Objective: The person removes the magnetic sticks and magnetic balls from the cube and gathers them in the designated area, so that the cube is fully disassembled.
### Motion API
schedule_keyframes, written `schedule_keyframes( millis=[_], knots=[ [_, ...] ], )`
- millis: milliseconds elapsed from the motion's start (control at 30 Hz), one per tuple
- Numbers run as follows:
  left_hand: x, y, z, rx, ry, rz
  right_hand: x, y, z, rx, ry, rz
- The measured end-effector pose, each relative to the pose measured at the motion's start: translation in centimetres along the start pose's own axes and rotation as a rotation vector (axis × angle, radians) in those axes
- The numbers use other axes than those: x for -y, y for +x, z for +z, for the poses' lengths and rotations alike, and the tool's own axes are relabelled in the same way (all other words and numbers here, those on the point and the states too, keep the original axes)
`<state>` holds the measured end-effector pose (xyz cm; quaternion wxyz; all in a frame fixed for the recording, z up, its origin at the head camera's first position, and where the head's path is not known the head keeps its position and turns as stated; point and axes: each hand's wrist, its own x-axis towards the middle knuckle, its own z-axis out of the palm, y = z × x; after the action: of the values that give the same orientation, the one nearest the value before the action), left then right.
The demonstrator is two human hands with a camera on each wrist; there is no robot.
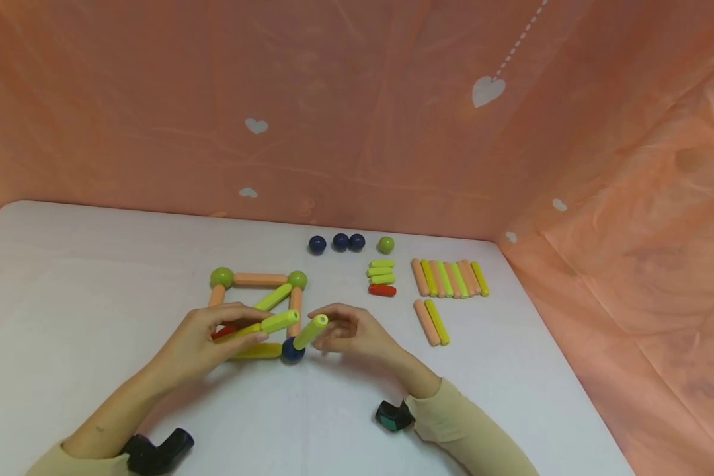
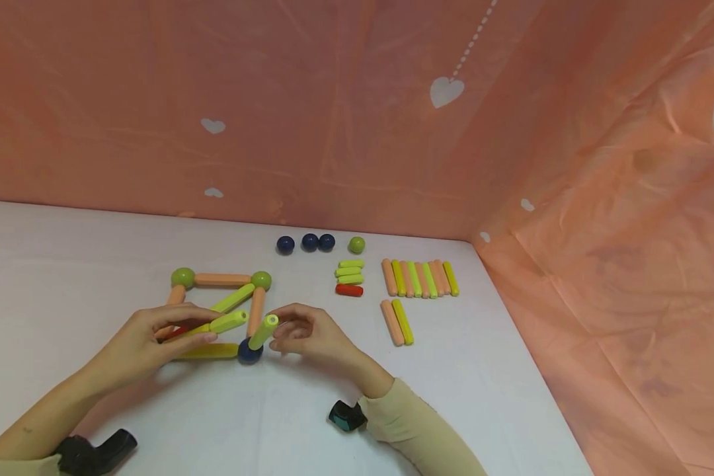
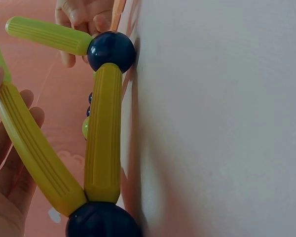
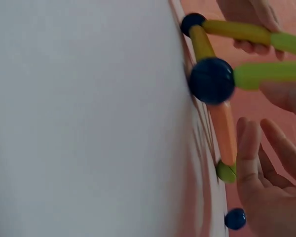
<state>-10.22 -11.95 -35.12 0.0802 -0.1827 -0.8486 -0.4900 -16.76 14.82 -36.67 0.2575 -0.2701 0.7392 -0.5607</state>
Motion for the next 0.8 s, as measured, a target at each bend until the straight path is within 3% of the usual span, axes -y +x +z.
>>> schedule_keyframes(
  millis=[300,800],
  knots=[
    [0.1,0.0,0.0,0.0,0.004,0.013,0.0,0.6,1.7,0.043,-0.064,-0.038],
    [0.1,0.1,0.0,0.008,-0.011,0.022,0.7,1.0,2.9,-0.056,-0.297,-0.097]
  ],
)
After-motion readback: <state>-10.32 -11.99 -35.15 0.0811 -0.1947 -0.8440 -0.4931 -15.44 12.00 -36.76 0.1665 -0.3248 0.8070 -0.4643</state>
